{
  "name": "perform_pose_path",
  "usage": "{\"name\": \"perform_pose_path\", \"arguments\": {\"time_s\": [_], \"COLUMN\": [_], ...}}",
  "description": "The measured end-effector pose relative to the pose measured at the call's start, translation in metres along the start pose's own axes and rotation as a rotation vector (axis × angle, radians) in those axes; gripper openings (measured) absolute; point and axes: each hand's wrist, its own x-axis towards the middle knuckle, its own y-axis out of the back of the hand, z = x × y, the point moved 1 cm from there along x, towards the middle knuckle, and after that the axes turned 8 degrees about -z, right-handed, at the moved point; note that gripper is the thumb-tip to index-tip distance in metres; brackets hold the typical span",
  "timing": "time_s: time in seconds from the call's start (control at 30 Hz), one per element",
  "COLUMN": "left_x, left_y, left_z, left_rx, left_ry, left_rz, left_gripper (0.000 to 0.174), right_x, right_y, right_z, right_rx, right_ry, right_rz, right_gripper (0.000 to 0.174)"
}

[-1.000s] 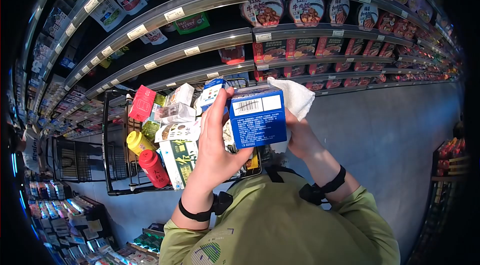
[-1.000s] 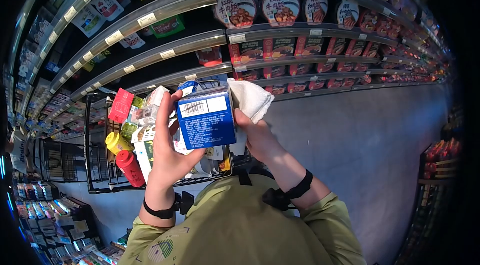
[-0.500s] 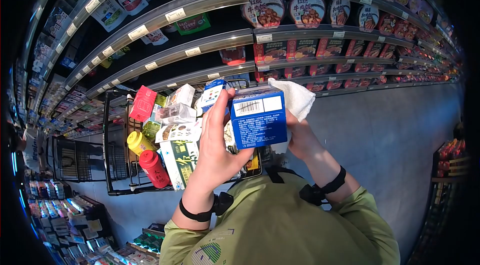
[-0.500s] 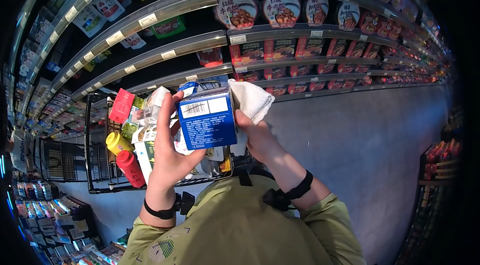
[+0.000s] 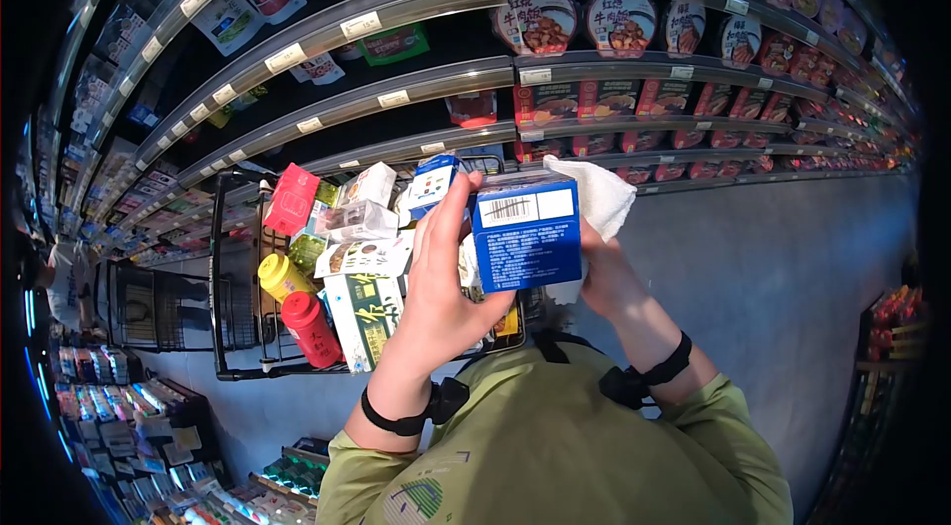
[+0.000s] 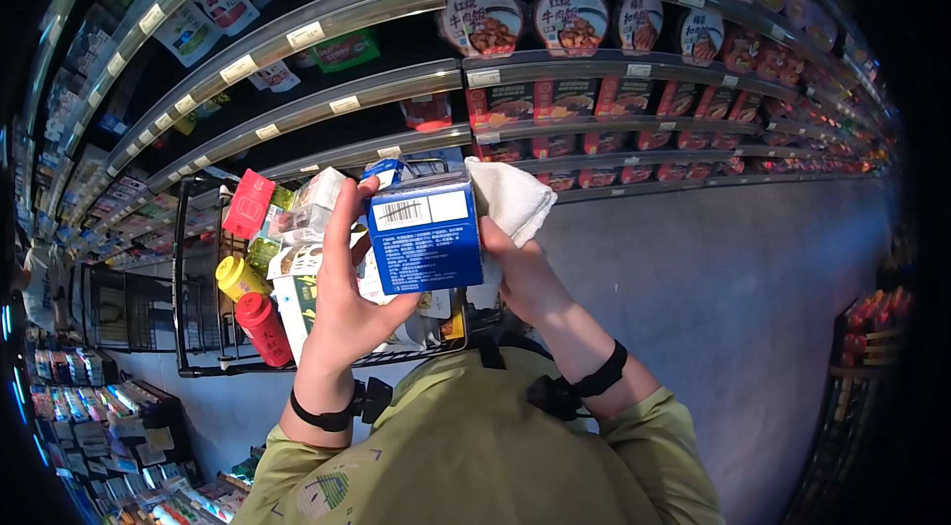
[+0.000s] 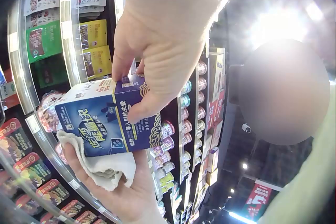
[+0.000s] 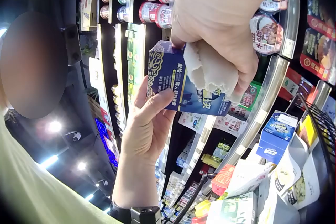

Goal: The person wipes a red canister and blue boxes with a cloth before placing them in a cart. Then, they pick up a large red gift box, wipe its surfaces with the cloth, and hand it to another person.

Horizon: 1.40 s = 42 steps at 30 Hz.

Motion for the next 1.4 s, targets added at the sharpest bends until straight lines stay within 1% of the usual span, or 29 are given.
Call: {"name": "perform_pose_path", "arguments": {"time_s": [0.13, 0.2, 0.5, 0.63, 0.73, 0.8, 0.93, 1.0, 1.07, 1.13, 1.17, 1.2, 1.27, 1.4], "left_x": [0.0, -0.001, -0.004, -0.005, -0.006, -0.004, -0.004, -0.007, -0.008, -0.008, -0.009, -0.008, -0.007, -0.006], "left_y": [-0.001, 0.0, 0.004, 0.004, 0.004, 0.003, 0.004, 0.004, 0.002, -0.002, -0.002, -0.002, -0.002, 0.0], "left_z": [0.002, 0.0, 0.003, 0.003, 0.003, 0.007, 0.005, 0.003, -0.002, -0.008, -0.01, -0.011, -0.01, -0.008], "left_rx": [-0.035, -0.031, -0.027, -0.024, -0.023, -0.002, -0.006, -0.027, -0.047, -0.127, -0.126, -0.097, -0.096, -0.011], "left_ry": [-0.004, -0.006, 0.016, 0.005, 0.004, -0.001, -0.013, -0.016, -0.018, -0.136, -0.137, -0.134, -0.123, -0.122], "left_rz": [-0.001, -0.001, -0.008, -0.005, -0.009, 0.009, 0.021, 0.008, -0.006, 0.024, 0.024, 0.007, -0.003, -0.004], "left_gripper": [0.101, 0.102, 0.103, 0.103, 0.103, 0.101, 0.1, 0.099, 0.098, 0.082, 0.082, 0.075, 0.064, 0.062], "right_x": [-0.001, 0.0, -0.001, -0.003, -0.003, -0.003, -0.001, -0.001, -0.002, -0.003, -0.005, -0.005, -0.005, -0.004], "right_y": [0.002, 0.004, -0.004, -0.004, -0.004, -0.002, -0.002, 0.002, 0.001, -0.001, -0.002, -0.002, -0.004, -0.003], "right_z": [0.0, 0.002, 0.001, 0.001, 0.002, 0.003, 0.005, 0.008, 0.007, 0.004, 0.003, 0.002, -0.001, 0.0], "right_rx": [-0.021, -0.005, -0.038, -0.04, -0.039, -0.093, -0.079, -0.057, -0.055, -0.053, -0.032, -0.011, -0.017, -0.036], "right_ry": [-0.004, 0.011, 0.029, 0.009, 0.028, 0.029, 0.023, 0.027, 0.026, 0.025, 0.008, -0.004, -0.003, -0.024], "right_rz": [0.004, -0.03, -0.072, -0.091, -0.134, -0.085, -0.071, -0.115, -0.118, -0.121, -0.124, -0.126, -0.109, -0.054], "right_gripper": [0.046, 0.046, 0.044, 0.045, 0.046, 0.054, 0.053, 0.053, 0.053, 0.052, 0.047, 0.042, 0.043, 0.046]}}
